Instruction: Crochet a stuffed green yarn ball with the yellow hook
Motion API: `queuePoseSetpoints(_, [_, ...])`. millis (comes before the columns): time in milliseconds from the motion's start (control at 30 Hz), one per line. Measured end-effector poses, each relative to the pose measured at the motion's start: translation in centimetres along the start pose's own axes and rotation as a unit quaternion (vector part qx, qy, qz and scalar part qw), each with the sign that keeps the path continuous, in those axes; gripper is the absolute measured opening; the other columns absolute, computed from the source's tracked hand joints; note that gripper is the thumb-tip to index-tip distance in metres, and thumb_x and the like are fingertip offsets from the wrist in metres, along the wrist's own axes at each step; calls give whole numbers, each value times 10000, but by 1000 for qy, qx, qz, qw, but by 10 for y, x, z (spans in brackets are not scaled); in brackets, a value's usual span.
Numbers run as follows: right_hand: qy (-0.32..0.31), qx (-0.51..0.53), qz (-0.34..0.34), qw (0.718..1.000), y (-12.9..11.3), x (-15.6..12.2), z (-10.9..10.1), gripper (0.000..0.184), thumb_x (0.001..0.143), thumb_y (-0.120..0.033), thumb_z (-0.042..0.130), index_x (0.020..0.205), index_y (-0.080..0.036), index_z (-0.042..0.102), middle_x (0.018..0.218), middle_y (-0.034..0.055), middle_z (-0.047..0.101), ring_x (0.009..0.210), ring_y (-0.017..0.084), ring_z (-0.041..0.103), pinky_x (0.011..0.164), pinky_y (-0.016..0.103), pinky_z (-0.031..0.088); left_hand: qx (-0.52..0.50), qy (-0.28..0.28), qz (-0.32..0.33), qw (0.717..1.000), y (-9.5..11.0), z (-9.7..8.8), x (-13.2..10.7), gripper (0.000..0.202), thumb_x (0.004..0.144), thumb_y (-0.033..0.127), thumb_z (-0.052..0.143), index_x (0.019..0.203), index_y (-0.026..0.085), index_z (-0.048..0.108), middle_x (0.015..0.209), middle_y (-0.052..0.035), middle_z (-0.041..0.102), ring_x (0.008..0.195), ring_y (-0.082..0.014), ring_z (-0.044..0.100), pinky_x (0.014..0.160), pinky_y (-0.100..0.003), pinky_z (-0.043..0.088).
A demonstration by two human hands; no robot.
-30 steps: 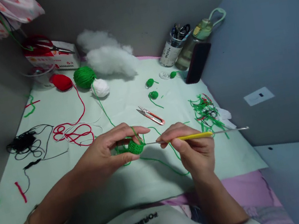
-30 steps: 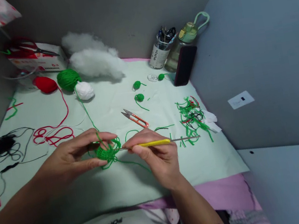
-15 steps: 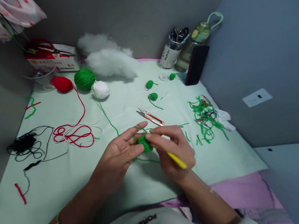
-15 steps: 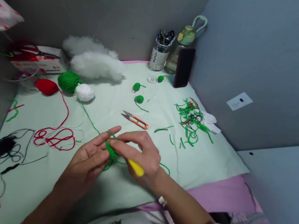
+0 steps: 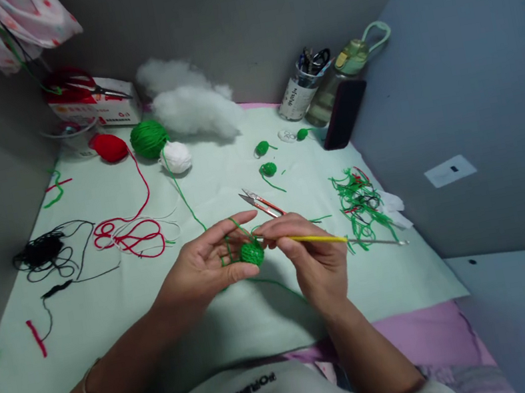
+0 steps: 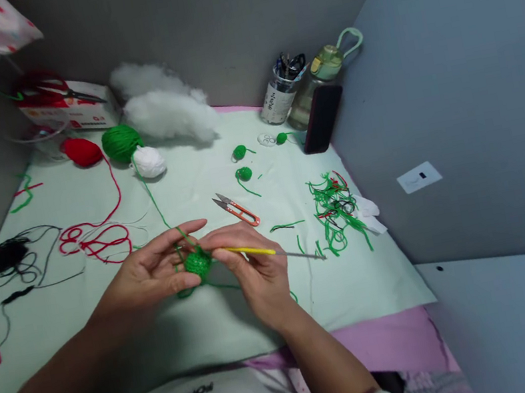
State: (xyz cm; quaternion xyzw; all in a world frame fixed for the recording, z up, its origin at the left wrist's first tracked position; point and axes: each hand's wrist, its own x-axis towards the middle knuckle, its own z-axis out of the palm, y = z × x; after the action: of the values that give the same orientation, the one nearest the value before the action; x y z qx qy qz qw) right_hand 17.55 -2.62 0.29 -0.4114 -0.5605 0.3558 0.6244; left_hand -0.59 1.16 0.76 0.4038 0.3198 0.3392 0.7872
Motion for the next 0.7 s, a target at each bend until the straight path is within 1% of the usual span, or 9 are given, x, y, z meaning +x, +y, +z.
queuePoseSetpoints(67, [-4,71,45,996,1,2,-1,140,1008,-286,681,1025,-295,820,975,29,808,868,168,722,768,321,591,15,10,2,1000,2,-1,-1,695,695,207,962,1349,304,748,1030,-33,727,1007,-198,704,885,-304,546])
queuePoseSetpoints(133, [-9,147,102,984,1,4,-2,132,1007,-331,685,985,-283,806,945,18,802,788,139,708,725,284,584,42,19,7,999,3,-2,-3,671,708,203,951,1338,316,753,1060,-33,713,1045,-212,706,940,-331,536])
queuePoseSetpoints(233, [-16,205,149,967,-1,9,-3,159,1007,-369,684,942,-260,781,880,9,794,703,114,684,702,256,577,92,20,23,995,4,-4,-4,625,743,197,925,1326,353,759,1083,-25,697,1092,-216,694,1021,-358,507])
queuePoseSetpoints(333, [-28,208,156,965,-3,11,-5,174,1018,-367,667,940,-248,767,859,12,791,724,114,696,713,244,575,137,15,45,989,5,-6,-3,595,756,199,913,1300,392,769,1118,-11,682,1093,-194,682,1007,-319,503])
queuePoseSetpoints(400, [-37,194,153,968,-4,12,-7,175,1028,-359,652,953,-249,766,872,13,791,759,119,709,732,249,578,164,16,59,984,7,-6,-1,572,760,193,906,1278,400,779,1097,3,664,1071,-174,677,984,-288,508])
queuePoseSetpoints(467, [-48,175,147,972,-3,12,-9,178,1039,-347,636,969,-251,768,893,15,789,798,127,719,751,257,580,186,20,67,980,8,-6,0,551,764,196,899,1269,382,785,1055,7,647,1050,-167,672,954,-269,521])
queuePoseSetpoints(600, [-68,153,138,976,-1,13,-11,178,1047,-332,624,988,-252,772,911,18,784,836,134,720,770,269,582,219,23,67,973,11,-6,1,529,771,208,880,1271,352,782,1015,3,633,1004,-164,657,819,-231,543])
queuePoseSetpoints(700, [-73,137,127,980,-3,13,-11,172,1046,-329,624,1003,-257,774,933,19,786,834,135,714,775,278,585,257,23,78,963,12,-7,1,510,783,208,863,1263,358,782,1025,2,635,990,-157,643,786,-217,535])
